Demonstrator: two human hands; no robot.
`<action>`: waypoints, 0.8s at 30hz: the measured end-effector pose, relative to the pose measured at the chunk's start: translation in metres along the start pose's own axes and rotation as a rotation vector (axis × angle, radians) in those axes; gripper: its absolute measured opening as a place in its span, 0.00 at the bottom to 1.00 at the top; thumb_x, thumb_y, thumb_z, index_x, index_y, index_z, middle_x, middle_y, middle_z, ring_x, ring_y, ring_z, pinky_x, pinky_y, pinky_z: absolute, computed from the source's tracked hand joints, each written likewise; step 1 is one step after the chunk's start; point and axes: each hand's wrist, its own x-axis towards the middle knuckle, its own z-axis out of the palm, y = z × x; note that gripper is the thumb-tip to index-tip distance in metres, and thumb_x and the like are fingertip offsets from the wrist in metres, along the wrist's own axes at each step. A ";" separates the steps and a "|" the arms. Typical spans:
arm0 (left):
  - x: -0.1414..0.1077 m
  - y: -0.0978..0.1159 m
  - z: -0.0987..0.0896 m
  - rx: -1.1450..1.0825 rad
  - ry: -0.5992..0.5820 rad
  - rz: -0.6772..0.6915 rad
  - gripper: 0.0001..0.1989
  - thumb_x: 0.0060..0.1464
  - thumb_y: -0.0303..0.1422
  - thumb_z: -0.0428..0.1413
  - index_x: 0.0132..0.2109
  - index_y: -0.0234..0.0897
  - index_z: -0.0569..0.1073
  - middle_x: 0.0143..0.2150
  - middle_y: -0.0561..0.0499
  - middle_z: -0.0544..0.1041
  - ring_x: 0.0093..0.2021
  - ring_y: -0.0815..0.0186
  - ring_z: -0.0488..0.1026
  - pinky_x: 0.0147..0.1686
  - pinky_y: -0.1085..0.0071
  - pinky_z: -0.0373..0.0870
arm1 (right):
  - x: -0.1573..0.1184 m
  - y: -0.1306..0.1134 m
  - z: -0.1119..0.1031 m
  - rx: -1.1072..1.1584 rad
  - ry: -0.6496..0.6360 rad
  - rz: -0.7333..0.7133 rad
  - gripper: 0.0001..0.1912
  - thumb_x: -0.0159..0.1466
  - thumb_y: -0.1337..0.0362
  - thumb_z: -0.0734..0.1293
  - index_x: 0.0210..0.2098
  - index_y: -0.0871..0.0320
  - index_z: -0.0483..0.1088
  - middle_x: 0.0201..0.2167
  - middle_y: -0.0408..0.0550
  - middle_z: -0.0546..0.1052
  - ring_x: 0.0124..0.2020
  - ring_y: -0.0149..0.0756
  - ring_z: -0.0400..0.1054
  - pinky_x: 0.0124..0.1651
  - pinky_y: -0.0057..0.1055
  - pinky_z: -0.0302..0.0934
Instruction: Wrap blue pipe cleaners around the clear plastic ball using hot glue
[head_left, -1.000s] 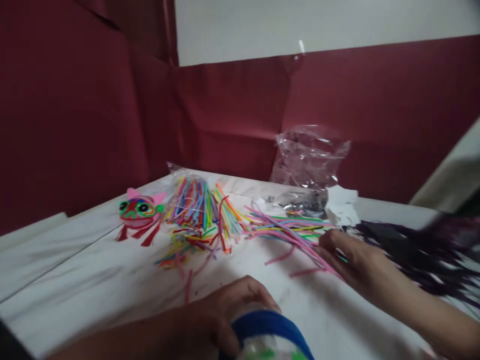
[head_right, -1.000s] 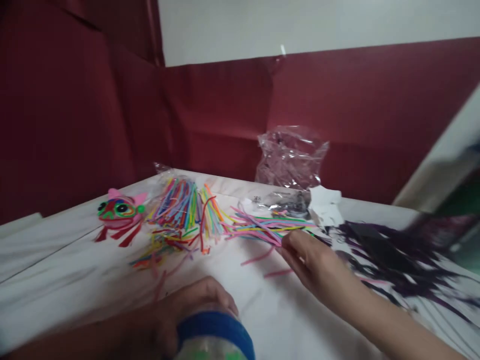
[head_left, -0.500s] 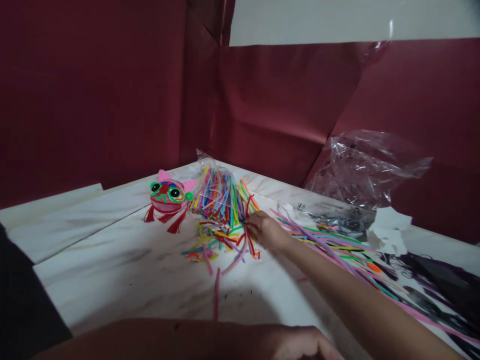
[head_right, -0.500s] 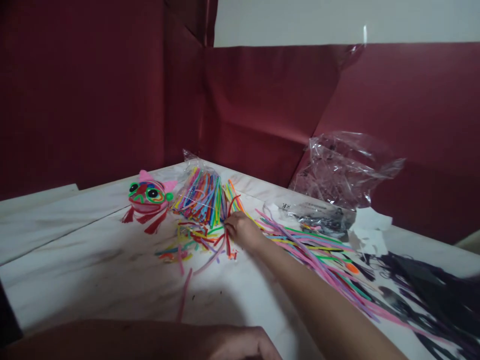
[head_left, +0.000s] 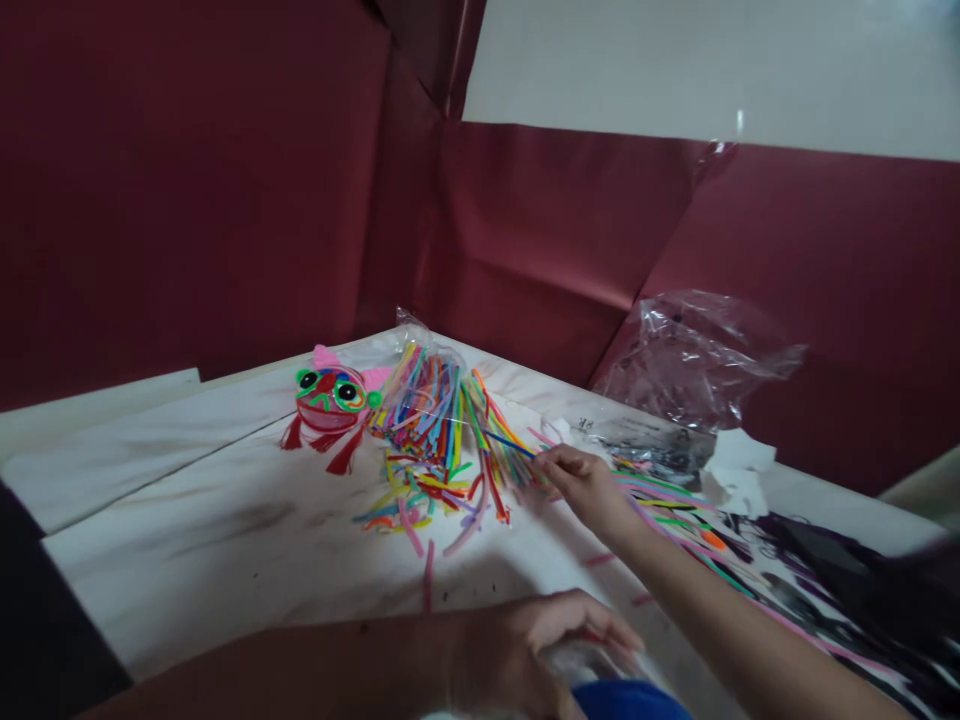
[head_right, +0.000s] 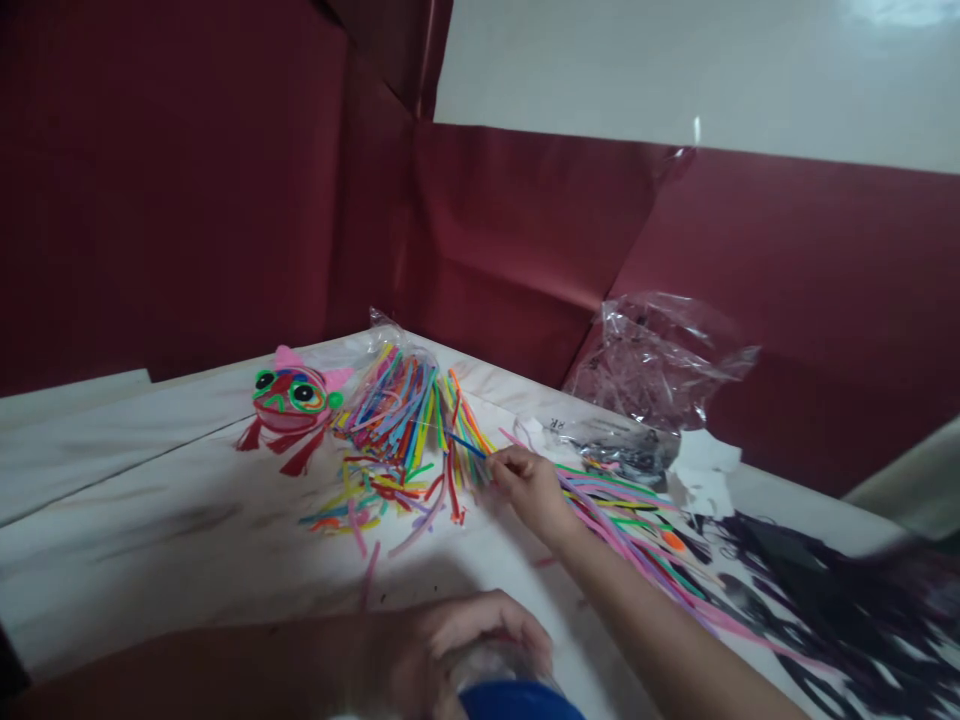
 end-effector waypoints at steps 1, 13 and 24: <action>0.001 0.000 -0.001 -0.010 0.036 -0.026 0.36 0.21 0.26 0.67 0.46 0.40 0.71 0.42 0.50 0.70 0.53 0.46 0.64 0.55 0.48 0.53 | -0.012 -0.001 -0.006 0.050 0.007 0.036 0.19 0.60 0.51 0.60 0.24 0.58 0.69 0.19 0.43 0.69 0.22 0.34 0.63 0.26 0.30 0.58; 0.008 -0.002 -0.007 -0.310 0.023 0.120 0.32 0.34 0.25 0.52 0.52 0.35 0.71 0.45 0.44 0.77 0.48 0.55 0.71 0.51 0.59 0.60 | -0.134 -0.005 -0.047 0.674 -0.111 0.441 0.19 0.52 0.49 0.69 0.21 0.59 0.69 0.16 0.40 0.67 0.20 0.29 0.57 0.27 0.27 0.52; 0.012 -0.014 -0.008 -0.230 0.005 0.049 0.39 0.34 0.24 0.57 0.59 0.38 0.64 0.53 0.45 0.72 0.54 0.51 0.67 0.55 0.57 0.57 | -0.170 0.013 -0.041 0.286 -0.156 0.224 0.20 0.64 0.50 0.59 0.28 0.60 0.70 0.23 0.43 0.68 0.24 0.31 0.57 0.27 0.27 0.51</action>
